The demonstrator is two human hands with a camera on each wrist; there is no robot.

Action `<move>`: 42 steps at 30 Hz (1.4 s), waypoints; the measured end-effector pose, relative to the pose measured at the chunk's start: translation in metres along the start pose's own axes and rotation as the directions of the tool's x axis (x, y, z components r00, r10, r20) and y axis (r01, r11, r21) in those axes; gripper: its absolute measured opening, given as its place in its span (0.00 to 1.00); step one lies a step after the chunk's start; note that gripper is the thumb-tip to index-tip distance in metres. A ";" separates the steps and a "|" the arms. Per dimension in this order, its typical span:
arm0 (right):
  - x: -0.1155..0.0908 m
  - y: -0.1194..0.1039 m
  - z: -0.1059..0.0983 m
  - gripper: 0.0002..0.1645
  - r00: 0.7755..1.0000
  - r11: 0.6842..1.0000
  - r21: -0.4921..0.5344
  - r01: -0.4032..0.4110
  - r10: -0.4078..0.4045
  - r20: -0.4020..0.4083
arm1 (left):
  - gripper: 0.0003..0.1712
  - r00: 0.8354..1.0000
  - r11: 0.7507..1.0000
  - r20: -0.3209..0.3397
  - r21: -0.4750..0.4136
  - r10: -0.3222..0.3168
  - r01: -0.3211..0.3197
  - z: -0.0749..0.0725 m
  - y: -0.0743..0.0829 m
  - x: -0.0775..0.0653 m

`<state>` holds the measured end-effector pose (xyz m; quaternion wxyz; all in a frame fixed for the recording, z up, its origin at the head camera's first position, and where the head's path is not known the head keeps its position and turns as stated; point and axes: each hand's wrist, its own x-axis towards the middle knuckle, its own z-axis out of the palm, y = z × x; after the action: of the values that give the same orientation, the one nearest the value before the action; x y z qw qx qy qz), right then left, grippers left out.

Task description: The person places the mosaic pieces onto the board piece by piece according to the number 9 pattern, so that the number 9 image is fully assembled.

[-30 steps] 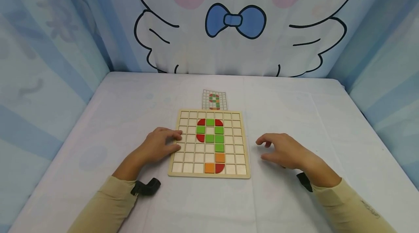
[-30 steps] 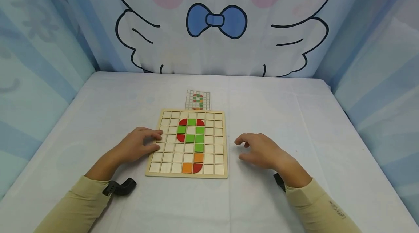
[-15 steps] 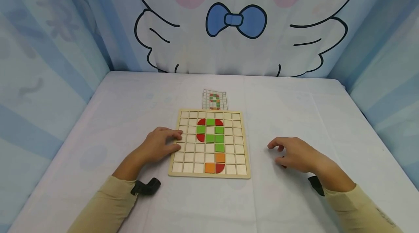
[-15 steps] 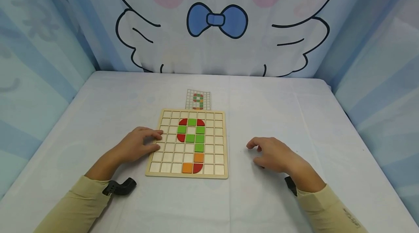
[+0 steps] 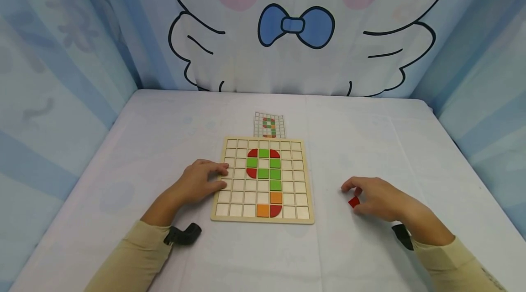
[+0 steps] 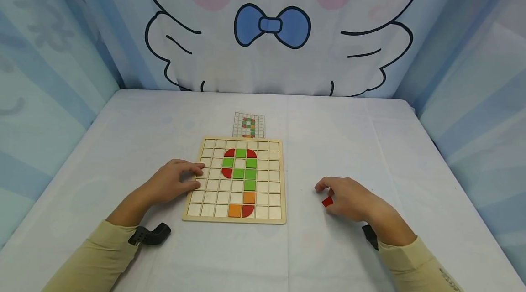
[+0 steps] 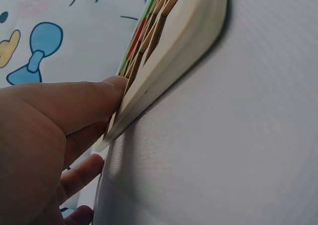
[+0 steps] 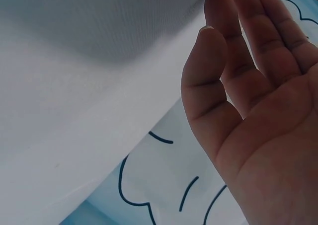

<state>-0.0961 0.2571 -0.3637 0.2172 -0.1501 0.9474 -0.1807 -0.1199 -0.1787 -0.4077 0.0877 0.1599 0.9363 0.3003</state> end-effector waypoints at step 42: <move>0.014 -0.005 0.012 0.08 0.979 0.995 0.005 0.100 -0.098 -0.179 | 0.12 1.000 1.000 -0.006 -0.003 0.000 0.000 0.000 0.001 -0.001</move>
<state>-0.1009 0.2442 -0.3769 0.1234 -0.1788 0.9532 -0.2104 -0.1190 -0.1781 -0.4071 0.0849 0.1589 0.9361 0.3021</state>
